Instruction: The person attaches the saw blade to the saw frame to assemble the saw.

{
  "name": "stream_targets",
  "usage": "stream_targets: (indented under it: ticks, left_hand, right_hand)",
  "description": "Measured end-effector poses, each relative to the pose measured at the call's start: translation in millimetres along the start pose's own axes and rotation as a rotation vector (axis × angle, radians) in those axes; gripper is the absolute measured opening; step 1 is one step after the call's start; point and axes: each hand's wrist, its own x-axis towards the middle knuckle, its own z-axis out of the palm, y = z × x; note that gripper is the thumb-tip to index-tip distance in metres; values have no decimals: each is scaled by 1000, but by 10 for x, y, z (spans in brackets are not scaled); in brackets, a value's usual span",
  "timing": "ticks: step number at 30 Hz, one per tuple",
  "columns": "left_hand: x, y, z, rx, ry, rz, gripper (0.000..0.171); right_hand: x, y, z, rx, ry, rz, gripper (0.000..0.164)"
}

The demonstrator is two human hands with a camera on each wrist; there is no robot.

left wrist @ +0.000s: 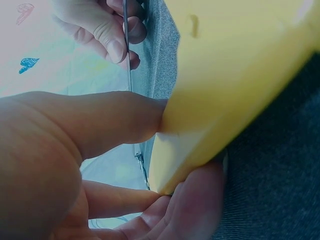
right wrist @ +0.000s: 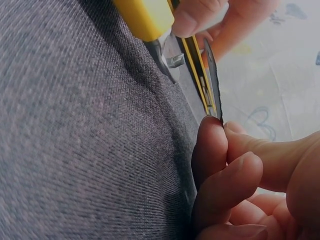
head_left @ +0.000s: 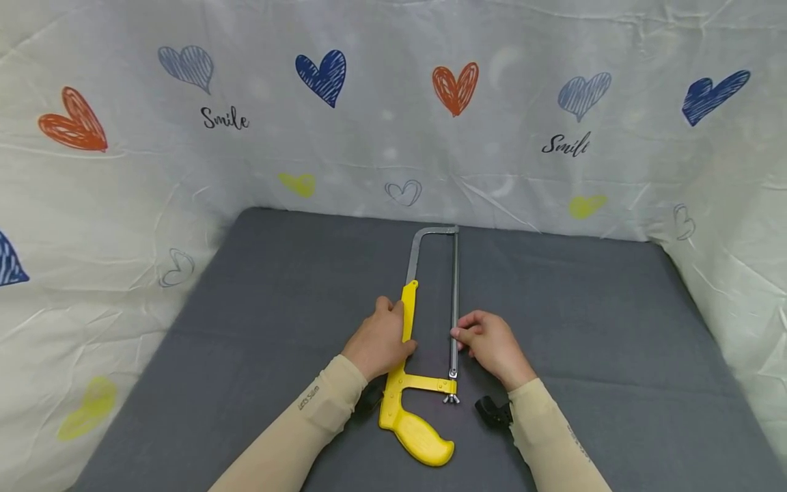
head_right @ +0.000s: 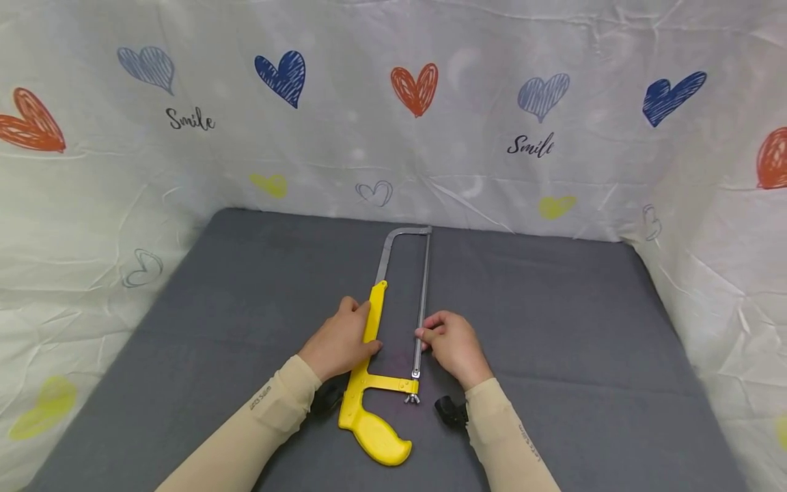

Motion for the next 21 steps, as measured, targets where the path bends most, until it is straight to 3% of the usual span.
stream_targets:
  ticks: [21]
  left_hand:
    - [-14,43,-9,-4,-7,-15,81]
  right_hand:
    - [15,-18,-44,-1,-24,17,17]
